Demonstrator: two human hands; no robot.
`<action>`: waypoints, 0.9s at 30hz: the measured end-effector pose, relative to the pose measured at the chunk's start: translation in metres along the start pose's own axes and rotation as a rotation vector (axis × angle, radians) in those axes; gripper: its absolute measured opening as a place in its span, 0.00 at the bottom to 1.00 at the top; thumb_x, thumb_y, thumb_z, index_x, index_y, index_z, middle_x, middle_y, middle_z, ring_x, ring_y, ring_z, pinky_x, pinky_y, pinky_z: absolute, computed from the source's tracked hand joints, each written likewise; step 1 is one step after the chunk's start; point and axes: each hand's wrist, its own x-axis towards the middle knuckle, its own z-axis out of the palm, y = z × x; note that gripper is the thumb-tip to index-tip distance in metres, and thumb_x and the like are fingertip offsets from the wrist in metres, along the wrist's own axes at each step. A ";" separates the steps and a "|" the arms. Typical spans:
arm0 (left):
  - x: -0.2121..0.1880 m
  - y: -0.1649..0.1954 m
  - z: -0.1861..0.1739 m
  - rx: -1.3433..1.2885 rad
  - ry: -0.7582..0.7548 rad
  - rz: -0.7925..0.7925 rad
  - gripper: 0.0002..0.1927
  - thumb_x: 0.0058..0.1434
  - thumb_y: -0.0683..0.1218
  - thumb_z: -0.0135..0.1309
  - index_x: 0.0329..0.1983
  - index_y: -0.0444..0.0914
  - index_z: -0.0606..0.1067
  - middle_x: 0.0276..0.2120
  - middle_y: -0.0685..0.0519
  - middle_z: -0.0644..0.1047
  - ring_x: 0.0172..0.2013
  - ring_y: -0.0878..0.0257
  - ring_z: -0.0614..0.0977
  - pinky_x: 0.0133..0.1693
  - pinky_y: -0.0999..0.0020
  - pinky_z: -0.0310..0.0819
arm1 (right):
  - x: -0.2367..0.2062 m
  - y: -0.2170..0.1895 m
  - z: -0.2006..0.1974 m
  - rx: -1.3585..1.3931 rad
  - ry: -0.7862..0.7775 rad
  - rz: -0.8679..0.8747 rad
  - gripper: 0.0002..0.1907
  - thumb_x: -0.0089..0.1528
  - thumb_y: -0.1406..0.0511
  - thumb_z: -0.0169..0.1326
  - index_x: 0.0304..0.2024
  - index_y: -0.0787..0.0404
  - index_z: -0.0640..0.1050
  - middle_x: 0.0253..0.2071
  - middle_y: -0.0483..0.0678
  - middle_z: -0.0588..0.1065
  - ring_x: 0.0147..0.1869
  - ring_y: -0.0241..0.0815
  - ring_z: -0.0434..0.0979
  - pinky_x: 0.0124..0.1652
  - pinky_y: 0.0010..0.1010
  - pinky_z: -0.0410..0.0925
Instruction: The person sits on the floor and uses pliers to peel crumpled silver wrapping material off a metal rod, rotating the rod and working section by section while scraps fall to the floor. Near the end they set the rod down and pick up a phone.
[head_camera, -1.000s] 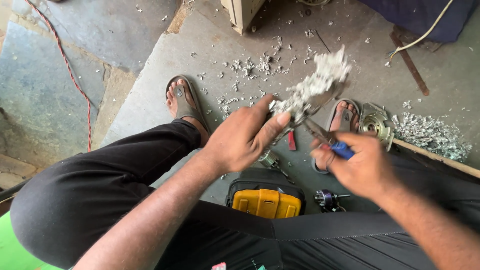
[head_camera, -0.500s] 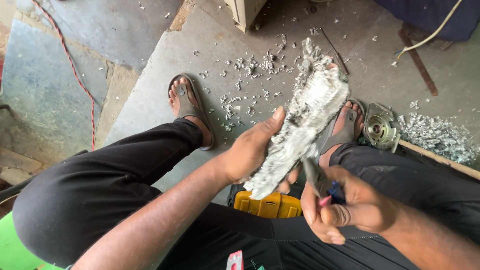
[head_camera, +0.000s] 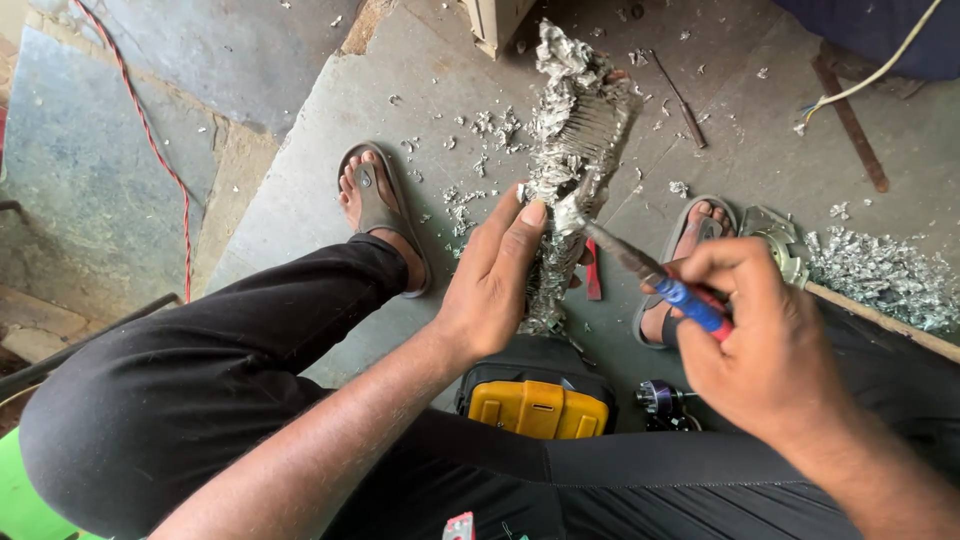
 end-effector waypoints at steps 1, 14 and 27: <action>-0.001 0.005 -0.001 -0.025 -0.016 0.008 0.29 0.79 0.60 0.33 0.64 0.29 0.62 0.49 0.44 0.77 0.51 0.58 0.78 0.52 0.62 0.70 | 0.000 0.002 -0.002 0.093 0.001 0.052 0.12 0.59 0.78 0.47 0.46 0.70 0.66 0.40 0.49 0.79 0.45 0.34 0.83 0.45 0.26 0.76; 0.002 0.028 -0.011 0.059 -0.097 -0.055 0.36 0.67 0.61 0.59 0.65 0.35 0.60 0.42 0.48 0.79 0.40 0.65 0.81 0.40 0.66 0.79 | -0.007 0.026 0.008 0.665 -0.177 0.384 0.16 0.58 0.80 0.46 0.44 0.72 0.82 0.49 0.49 0.79 0.50 0.37 0.77 0.51 0.31 0.71; 0.007 0.034 -0.015 0.240 -0.039 -0.206 0.45 0.59 0.59 0.64 0.70 0.35 0.56 0.46 0.39 0.78 0.40 0.53 0.86 0.40 0.60 0.84 | 0.023 -0.037 -0.030 -0.832 0.089 -0.246 0.22 0.45 0.77 0.57 0.44 0.73 0.80 0.64 0.57 0.69 0.72 0.57 0.61 0.69 0.45 0.57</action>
